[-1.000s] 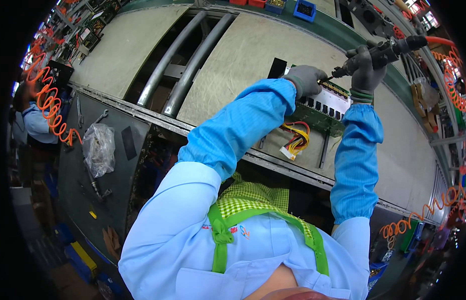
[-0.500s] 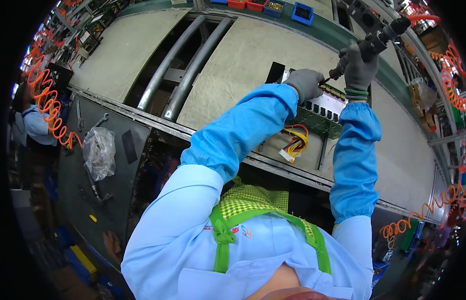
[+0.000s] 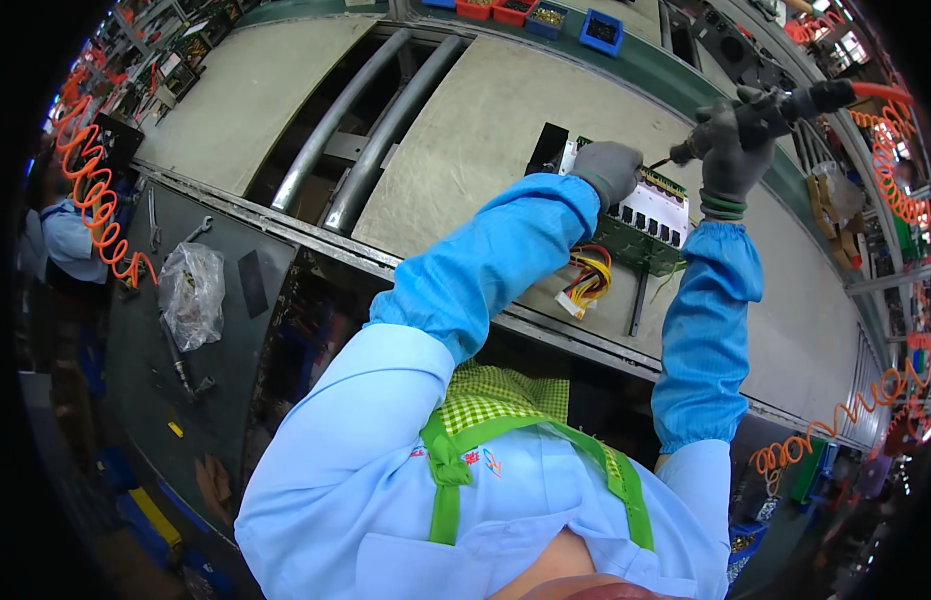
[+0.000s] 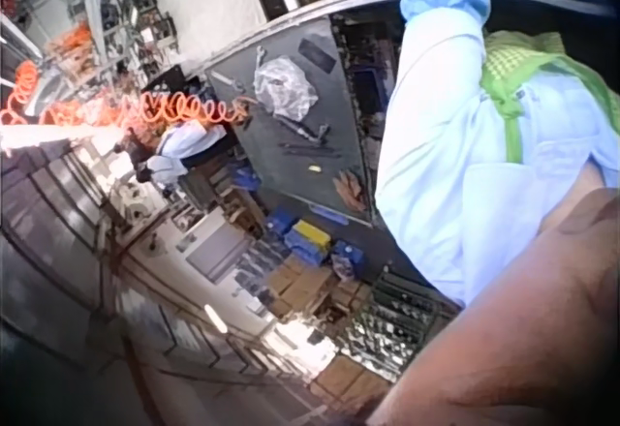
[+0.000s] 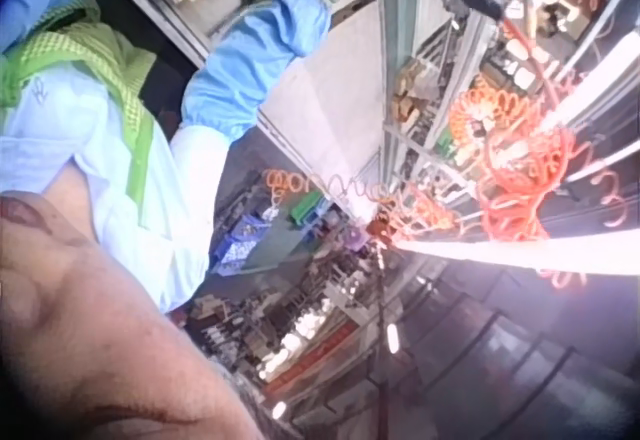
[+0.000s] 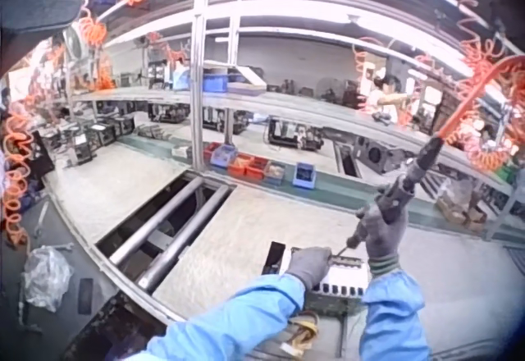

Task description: The person uses a pneumatic screwdriver to fasten screws into a green circuit board assembly mounted on a metal frame. They repeatedly pick up screws from a plastic bag, position them on the board, and drive them in with the tool. The person also adjusts the board's position and handles a yellow plastic component during the process.

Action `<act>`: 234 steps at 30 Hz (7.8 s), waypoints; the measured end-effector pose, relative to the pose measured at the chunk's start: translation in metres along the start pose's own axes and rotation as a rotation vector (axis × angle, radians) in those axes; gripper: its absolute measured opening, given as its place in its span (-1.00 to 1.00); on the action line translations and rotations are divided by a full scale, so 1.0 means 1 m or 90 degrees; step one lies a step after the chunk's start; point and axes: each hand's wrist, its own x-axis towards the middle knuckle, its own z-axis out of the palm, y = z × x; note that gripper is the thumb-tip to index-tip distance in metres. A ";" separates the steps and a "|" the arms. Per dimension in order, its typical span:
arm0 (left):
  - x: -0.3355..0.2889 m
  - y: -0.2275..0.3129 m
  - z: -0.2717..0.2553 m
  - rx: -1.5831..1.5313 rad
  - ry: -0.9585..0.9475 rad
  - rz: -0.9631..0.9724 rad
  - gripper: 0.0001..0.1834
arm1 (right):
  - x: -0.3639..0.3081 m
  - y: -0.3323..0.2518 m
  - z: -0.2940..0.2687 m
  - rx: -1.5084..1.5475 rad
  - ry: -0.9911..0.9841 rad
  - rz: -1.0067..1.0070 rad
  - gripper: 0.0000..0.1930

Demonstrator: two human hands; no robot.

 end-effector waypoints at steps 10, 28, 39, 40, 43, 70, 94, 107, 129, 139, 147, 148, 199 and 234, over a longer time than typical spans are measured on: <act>-0.001 0.002 0.001 0.020 0.011 0.009 -0.77 | -0.003 0.014 -0.033 -0.052 0.049 0.030 -0.61; 0.024 -0.015 -0.040 -1.400 0.027 -0.208 -0.83 | -0.012 0.021 -0.046 -0.006 -0.006 0.072 -0.61; 0.018 0.023 0.003 -0.082 -0.114 0.066 -0.50 | 0.001 0.015 -0.048 -0.035 0.026 0.013 -0.62; 0.012 0.028 -0.001 -0.030 -0.135 0.070 -0.48 | 0.000 0.016 -0.046 -0.026 0.030 0.012 -0.62; 0.009 0.025 -0.002 -0.021 -0.161 0.070 -0.46 | -0.005 0.015 -0.046 -0.023 0.038 0.034 -0.62; 0.015 0.025 0.002 -0.018 -0.156 0.028 -0.54 | 0.017 0.042 -0.035 -0.047 0.033 0.132 -0.70; 0.012 0.026 0.021 0.006 -0.016 -0.036 -0.76 | 0.012 0.007 -0.060 -0.051 0.053 0.002 -0.63; 0.015 0.016 0.009 -0.698 0.080 -0.105 -0.76 | 0.006 0.014 -0.071 -0.041 0.098 0.011 -0.60; 0.023 0.047 0.023 -0.003 -0.134 0.032 -0.61 | 0.016 0.035 -0.064 -0.039 0.093 0.108 -0.65; 0.025 0.055 0.042 0.028 -0.051 -0.002 -0.75 | 0.012 0.025 -0.071 -0.027 0.023 0.068 -0.63; 0.031 0.047 0.055 0.002 0.025 0.037 -0.80 | -0.022 -0.083 -0.115 -0.140 0.037 0.055 -0.61; 0.031 0.044 0.052 0.013 0.019 0.047 -0.79 | -0.030 -0.092 -0.122 -0.160 0.046 0.138 -0.62; -0.224 -0.140 -0.125 -0.475 0.073 -0.103 -0.75 | -0.244 -0.037 -0.176 -0.932 -0.058 0.663 -0.03; -0.156 -0.094 0.005 -0.125 0.166 0.037 -0.73 | -0.211 0.025 -0.138 -0.440 -0.075 0.356 -0.38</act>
